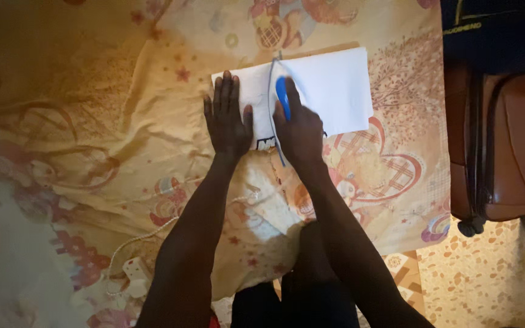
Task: The person irons a white shirt on a bed, folds the shirt, and then places the folded shirt into a suitcase.
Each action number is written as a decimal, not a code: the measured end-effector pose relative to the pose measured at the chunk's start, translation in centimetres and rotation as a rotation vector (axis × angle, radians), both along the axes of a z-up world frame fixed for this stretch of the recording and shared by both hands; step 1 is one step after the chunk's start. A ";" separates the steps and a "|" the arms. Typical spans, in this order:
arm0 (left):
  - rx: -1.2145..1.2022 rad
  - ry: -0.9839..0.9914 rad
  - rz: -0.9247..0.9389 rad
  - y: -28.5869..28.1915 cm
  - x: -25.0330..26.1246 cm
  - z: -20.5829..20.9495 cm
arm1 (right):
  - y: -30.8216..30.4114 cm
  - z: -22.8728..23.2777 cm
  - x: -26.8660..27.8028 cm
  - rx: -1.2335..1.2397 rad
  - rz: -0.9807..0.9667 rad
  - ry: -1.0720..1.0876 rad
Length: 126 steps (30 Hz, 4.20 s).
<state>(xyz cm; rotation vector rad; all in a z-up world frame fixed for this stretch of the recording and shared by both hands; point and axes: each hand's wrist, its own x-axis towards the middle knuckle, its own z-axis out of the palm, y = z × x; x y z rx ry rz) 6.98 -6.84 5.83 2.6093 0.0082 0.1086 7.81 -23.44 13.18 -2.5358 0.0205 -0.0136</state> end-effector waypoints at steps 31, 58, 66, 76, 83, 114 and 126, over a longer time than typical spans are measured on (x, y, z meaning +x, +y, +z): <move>0.031 -0.020 -0.370 -4.3 1.8 2.3 | -5.7 3.0 -3.8 0.086 -0.094 0.104; 0.068 -0.024 -0.376 -4.8 1.6 2.1 | -7.1 0.7 -0.1 -0.060 -0.088 0.063; 0.092 0.037 -0.377 -5.0 2.2 2.3 | -7.7 1.7 1.2 -0.049 -0.125 0.026; 0.081 0.013 -0.358 -4.9 1.6 2.6 | -8.4 1.6 2.9 -0.072 -0.161 -0.033; 0.064 -0.008 -0.373 -4.9 2.1 2.5 | -9.0 2.0 0.8 -0.036 -0.198 -0.070; 0.120 0.047 -0.476 -10.5 3.2 3.4 | -11.1 1.8 -1.1 0.003 -0.426 -0.169; -0.038 -0.131 0.132 -3.3 -2.7 1.0 | -6.1 4.7 -4.8 0.283 -0.210 0.176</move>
